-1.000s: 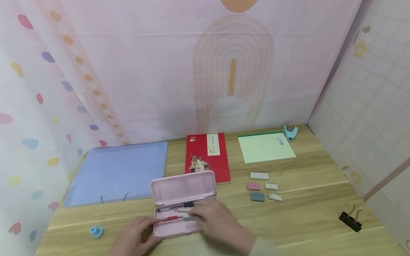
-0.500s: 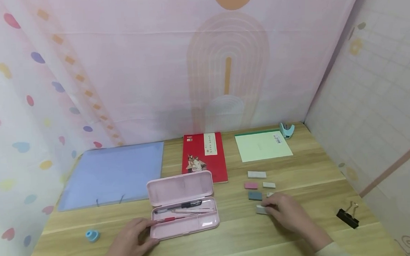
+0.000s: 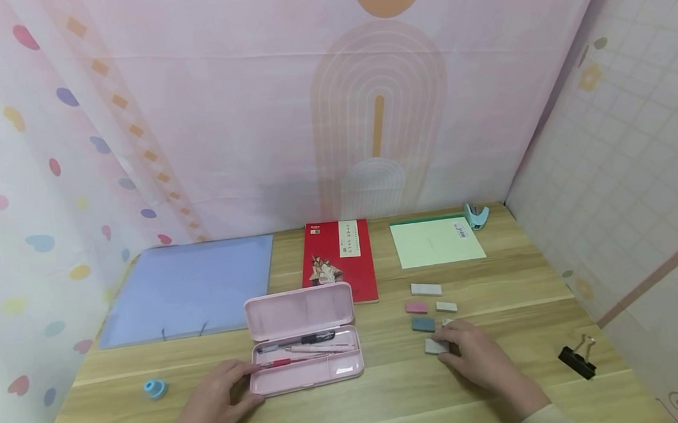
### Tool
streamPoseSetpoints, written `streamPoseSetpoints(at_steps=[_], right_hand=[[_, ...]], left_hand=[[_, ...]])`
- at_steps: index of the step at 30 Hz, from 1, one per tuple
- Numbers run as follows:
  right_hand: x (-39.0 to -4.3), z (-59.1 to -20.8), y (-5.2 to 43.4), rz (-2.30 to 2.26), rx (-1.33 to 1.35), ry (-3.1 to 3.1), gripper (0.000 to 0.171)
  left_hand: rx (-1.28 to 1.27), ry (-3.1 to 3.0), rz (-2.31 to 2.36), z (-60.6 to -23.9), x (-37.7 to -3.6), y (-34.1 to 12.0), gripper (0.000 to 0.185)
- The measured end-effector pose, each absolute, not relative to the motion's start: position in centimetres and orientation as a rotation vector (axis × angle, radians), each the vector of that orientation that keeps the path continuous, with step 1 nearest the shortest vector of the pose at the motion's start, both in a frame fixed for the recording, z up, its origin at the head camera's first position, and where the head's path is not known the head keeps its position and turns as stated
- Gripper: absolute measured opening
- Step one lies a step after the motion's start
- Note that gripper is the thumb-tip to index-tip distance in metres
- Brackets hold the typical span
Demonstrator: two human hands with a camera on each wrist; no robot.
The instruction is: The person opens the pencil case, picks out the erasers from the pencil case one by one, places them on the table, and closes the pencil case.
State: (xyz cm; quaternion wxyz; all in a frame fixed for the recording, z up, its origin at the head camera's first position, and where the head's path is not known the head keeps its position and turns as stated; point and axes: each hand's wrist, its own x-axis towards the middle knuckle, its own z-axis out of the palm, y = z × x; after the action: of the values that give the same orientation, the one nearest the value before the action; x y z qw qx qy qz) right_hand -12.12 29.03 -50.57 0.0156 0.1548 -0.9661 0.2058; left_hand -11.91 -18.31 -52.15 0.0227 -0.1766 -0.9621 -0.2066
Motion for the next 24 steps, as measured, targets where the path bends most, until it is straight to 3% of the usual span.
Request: streamPoseSetpoints(at_steps=[10, 13, 16, 20, 24], right_hand=[[-12.1, -50.2, 29.0, 0.671, 0.454, -3.002, 0.029], [-12.6, -49.3, 28.3, 0.721, 0.462, -2.942, 0.033], [-13.8, -47.7, 26.8, 0.757, 0.530, -2.880, 0.044], [-16.0, -45.6, 23.4, 0.760, 0.610, -2.905, 0.072], [-18.4, -45.0, 19.9, 0.751, 0.624, -3.015, 0.094]], left_hand=[[-0.524, -3.006, -0.684, -51.6, -11.8, -18.4, 0.045], [-0.481, -3.019, -0.704, -50.6, -12.2, -18.7, 0.054], [-0.505, -2.932, -0.656, -49.2, -13.3, -19.2, 0.071], [-0.642, -2.788, -0.537, -47.3, -15.4, -19.2, 0.102], [-0.672, -2.850, -0.439, -46.3, -17.2, -18.3, 0.115]])
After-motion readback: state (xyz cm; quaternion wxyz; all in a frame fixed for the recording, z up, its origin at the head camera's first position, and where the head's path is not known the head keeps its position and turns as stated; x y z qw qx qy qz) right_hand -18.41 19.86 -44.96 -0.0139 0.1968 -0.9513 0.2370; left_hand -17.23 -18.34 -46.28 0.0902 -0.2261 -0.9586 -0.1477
